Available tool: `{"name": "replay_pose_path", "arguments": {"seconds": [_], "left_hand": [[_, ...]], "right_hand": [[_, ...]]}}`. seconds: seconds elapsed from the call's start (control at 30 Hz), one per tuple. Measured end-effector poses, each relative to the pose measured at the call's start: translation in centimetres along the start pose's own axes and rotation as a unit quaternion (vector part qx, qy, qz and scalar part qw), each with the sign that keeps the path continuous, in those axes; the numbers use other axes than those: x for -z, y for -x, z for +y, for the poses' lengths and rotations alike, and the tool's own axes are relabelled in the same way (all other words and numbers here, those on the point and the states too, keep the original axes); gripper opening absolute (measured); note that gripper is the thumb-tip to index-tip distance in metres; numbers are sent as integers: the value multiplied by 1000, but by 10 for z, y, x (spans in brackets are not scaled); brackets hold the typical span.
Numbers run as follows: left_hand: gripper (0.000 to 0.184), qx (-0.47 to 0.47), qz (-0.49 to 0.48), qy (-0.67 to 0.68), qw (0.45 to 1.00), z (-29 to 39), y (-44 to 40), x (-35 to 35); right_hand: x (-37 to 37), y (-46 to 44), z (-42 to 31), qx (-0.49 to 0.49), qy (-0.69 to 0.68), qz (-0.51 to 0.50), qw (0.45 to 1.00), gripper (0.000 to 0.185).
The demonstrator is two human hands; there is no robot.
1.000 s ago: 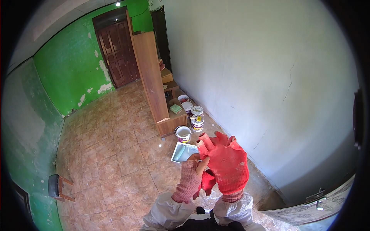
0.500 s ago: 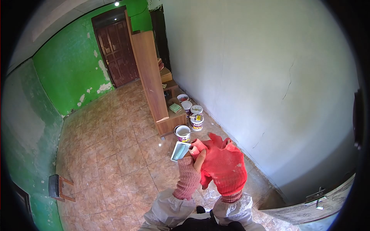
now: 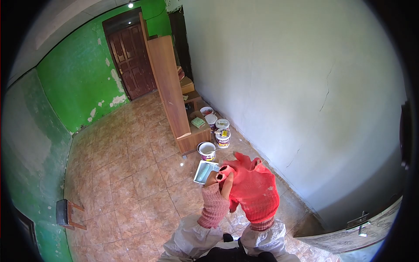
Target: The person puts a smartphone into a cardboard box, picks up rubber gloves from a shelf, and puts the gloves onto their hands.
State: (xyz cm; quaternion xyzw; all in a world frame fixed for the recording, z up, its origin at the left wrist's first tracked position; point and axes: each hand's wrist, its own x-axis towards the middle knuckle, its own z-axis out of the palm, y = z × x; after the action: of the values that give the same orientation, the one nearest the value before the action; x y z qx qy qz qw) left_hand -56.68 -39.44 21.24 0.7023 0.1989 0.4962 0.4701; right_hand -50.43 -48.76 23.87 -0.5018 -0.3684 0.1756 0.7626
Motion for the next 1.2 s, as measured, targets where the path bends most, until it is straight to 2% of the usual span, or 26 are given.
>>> {"name": "replay_pose_path", "arguments": {"seconds": [0.07, 0.37, 0.5, 0.6, 0.67, 0.7, 0.77, 0.8, 0.87, 1.0, 1.07, 1.2], "left_hand": [[20, -1, -8, -5, 1000, -3, 3, 1], [17, -16, -23, -71, 997, -3, 5, 3], [16, -18, -24, -45, 999, -10, 4, 1], [17, -57, -10, -8, 998, -12, 5, -4], [18, 109, 28, 191, 975, -8, 11, -8], [18, 108, 28, 192, 975, -8, 13, -7], [19, 123, -40, 150, 980, -9, 18, 0], [19, 172, -101, 109, 974, -6, 25, 3], [18, 196, -136, 107, 965, 3, 32, 1], [16, 155, -135, 80, 975, 1, 33, 3], [20, 55, -172, 42, 983, -2, 32, 6], [19, 26, -207, 25, 978, -12, 38, 12]], "right_hand": [[0, 0, 1, -4, -5, 2, 1000, 53], [2, 2, 1, -11, -21, 5, 1000, 54], [2, 2, -1, -18, -55, 8, 998, 55], [3, 2, -4, -27, -108, 18, 994, 56], [3, 2, -5, -33, -144, 26, 989, 56], [3, 3, -6, -36, -159, 31, 986, 56], [3, 3, -6, -42, -183, 42, 981, 57], [3, 4, -6, -46, -193, 48, 979, 57], [3, 6, -5, -52, -211, 58, 974, 57], [5, 9, -1, -66, -242, 77, 965, 58], [5, 9, 2, -68, -259, 87, 960, 59], [4, 11, 4, -78, -293, 111, 947, 59]]}}
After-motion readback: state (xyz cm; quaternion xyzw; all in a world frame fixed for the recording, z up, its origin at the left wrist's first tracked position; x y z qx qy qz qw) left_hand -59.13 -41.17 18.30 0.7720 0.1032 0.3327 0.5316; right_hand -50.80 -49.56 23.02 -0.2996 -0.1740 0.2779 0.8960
